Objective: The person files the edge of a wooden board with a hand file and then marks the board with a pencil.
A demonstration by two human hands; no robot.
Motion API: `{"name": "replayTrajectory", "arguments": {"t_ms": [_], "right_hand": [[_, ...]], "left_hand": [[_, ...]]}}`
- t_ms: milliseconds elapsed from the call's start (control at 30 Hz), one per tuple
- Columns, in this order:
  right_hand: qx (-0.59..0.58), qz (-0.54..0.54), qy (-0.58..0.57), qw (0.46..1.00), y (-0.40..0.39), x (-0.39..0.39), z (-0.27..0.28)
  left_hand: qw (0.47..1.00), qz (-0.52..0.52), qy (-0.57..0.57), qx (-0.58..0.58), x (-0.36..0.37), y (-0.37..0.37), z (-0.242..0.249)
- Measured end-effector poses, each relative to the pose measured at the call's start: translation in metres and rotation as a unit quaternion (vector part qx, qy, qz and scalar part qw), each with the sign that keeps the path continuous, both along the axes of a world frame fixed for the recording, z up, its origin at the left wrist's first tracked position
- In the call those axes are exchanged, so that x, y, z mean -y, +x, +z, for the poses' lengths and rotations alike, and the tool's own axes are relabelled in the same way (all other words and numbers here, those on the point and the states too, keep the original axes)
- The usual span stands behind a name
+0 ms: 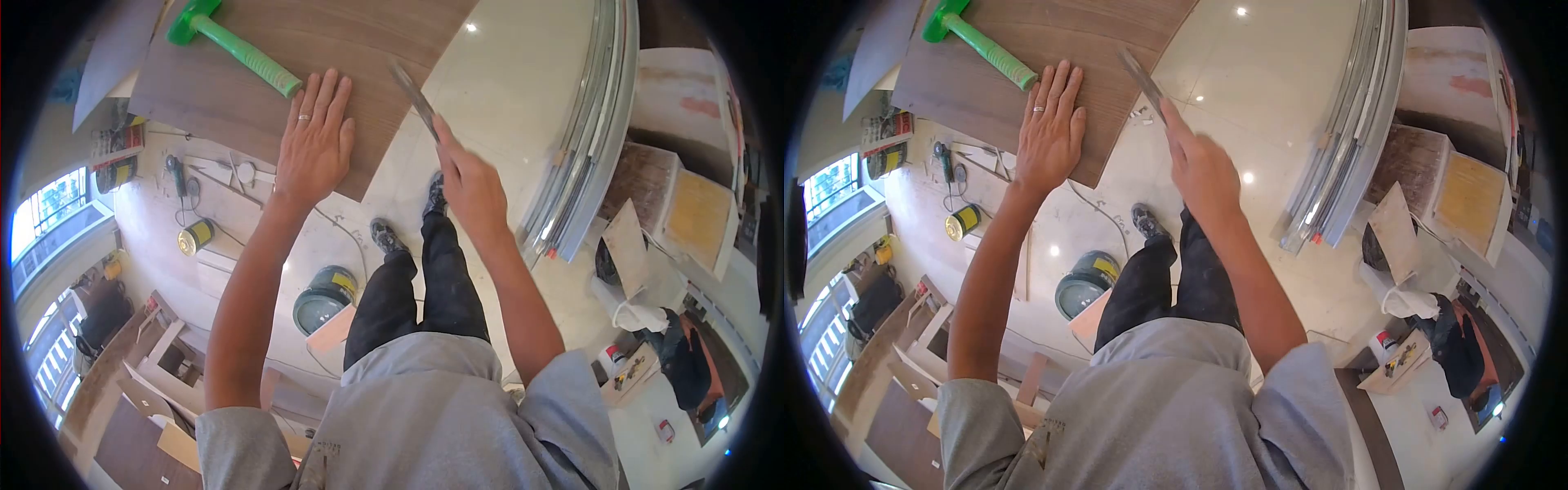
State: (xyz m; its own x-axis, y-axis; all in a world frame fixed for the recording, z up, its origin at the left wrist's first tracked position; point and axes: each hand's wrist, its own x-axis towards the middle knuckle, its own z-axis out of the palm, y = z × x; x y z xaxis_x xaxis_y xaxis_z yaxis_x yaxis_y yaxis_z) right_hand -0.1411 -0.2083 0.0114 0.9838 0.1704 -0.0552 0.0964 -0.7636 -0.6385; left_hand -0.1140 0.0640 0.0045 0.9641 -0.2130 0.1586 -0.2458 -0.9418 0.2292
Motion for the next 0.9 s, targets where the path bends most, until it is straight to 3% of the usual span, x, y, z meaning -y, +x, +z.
{"name": "replayTrajectory", "arguments": {"t_ms": [133,233,333,533,633,667,900], "right_hand": [[0.008,0.017,-0.018,1.0,0.0,0.011,-0.002],[0.039,0.008,0.039,0.998,0.065,-0.011,-0.006],[0.031,0.0,0.018,0.999,0.066,-0.018,-0.007],[-0.036,0.046,-0.034,0.998,-0.007,0.001,0.0],[0.045,0.024,0.007,0.999,0.068,-0.019,-0.007],[0.022,0.033,-0.003,0.999,0.077,-0.023,-0.002],[-0.021,0.042,-0.019,0.999,0.001,-0.005,-0.001]], "left_hand": [[1.0,0.0,-0.005,0.0,0.0,0.0,0.0],[1.0,0.001,0.004,-0.003,0.0,0.0,0.0],[1.0,0.0,-0.001,-0.006,0.0,0.0,0.001],[1.0,0.0,-0.003,-0.005,0.0,0.001,0.0],[1.0,0.001,-0.006,-0.012,0.001,0.001,0.004],[1.0,-0.001,-0.004,-0.012,0.0,0.001,0.005],[1.0,-0.001,-0.005,-0.004,-0.001,0.003,0.002]]}}
